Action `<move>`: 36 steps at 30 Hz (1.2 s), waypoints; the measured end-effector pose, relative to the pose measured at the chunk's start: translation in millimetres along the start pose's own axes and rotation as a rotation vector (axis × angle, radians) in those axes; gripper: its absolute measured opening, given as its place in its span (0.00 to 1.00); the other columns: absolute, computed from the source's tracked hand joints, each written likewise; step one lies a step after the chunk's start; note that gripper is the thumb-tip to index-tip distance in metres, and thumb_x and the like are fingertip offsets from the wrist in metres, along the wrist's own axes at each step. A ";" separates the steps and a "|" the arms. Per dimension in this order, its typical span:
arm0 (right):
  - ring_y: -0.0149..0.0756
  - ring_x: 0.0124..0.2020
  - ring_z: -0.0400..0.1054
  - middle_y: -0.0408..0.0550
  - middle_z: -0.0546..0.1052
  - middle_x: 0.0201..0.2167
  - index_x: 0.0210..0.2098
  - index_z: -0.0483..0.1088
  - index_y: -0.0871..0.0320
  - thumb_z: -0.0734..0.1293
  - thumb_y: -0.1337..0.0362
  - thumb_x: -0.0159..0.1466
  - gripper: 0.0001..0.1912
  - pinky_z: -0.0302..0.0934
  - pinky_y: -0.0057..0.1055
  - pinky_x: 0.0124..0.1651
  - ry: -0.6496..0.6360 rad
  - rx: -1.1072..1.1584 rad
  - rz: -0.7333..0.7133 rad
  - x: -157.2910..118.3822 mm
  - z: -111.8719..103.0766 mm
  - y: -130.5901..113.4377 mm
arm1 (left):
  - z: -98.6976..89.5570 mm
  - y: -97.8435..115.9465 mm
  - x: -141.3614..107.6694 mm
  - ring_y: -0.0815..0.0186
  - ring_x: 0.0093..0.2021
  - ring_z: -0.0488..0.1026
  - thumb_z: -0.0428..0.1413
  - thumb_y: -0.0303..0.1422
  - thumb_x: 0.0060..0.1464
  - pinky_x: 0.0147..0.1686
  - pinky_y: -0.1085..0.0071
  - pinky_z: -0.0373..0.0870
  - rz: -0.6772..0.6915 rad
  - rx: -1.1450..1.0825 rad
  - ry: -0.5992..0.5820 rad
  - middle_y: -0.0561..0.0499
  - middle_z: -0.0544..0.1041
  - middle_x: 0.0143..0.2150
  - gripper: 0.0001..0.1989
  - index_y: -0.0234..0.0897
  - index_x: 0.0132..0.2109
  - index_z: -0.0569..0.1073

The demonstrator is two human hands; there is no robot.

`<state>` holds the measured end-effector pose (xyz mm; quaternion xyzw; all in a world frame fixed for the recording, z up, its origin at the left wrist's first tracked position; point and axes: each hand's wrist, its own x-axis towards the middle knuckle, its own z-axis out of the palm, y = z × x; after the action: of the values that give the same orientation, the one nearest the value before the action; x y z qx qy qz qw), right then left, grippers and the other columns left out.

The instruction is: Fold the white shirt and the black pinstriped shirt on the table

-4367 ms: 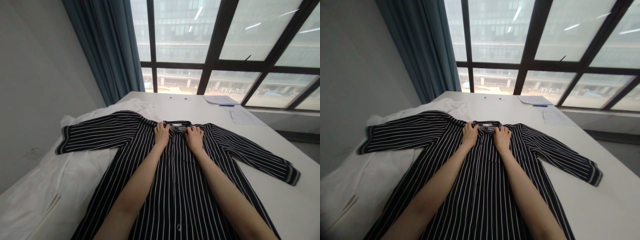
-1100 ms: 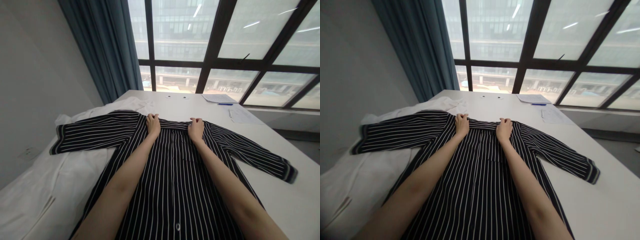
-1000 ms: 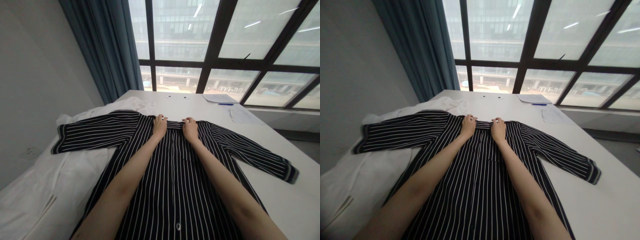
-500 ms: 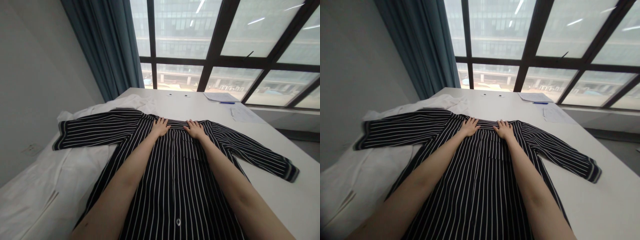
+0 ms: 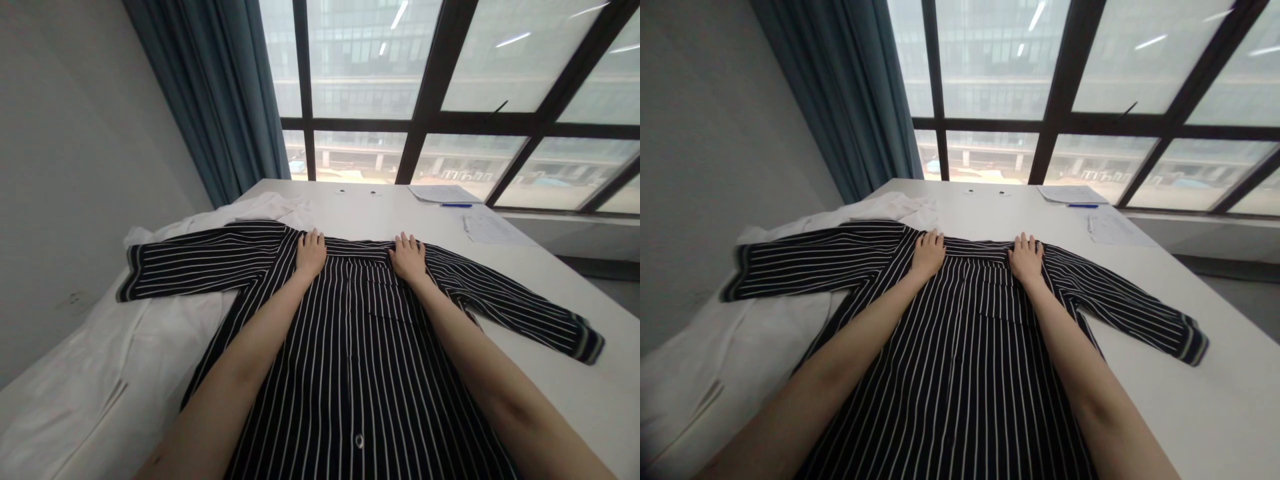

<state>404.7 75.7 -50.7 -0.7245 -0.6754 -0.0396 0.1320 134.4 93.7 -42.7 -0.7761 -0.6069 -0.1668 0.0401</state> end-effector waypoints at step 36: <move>0.45 0.69 0.48 0.47 0.55 0.69 0.67 0.55 0.51 0.51 0.52 0.71 0.27 0.43 0.50 0.67 -0.100 0.027 -0.188 -74.7 -3.4 -19.5 | -2.8 55.6 -53.9 0.56 0.72 0.44 0.40 0.44 0.67 0.67 0.54 0.44 0.257 -0.102 -0.272 0.43 0.48 0.73 0.29 0.35 0.70 0.54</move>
<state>379.5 3.6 -62.4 -0.6570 -0.7467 -0.0064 0.1036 175.7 28.5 -48.8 -0.8637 -0.4932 -0.0843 -0.0608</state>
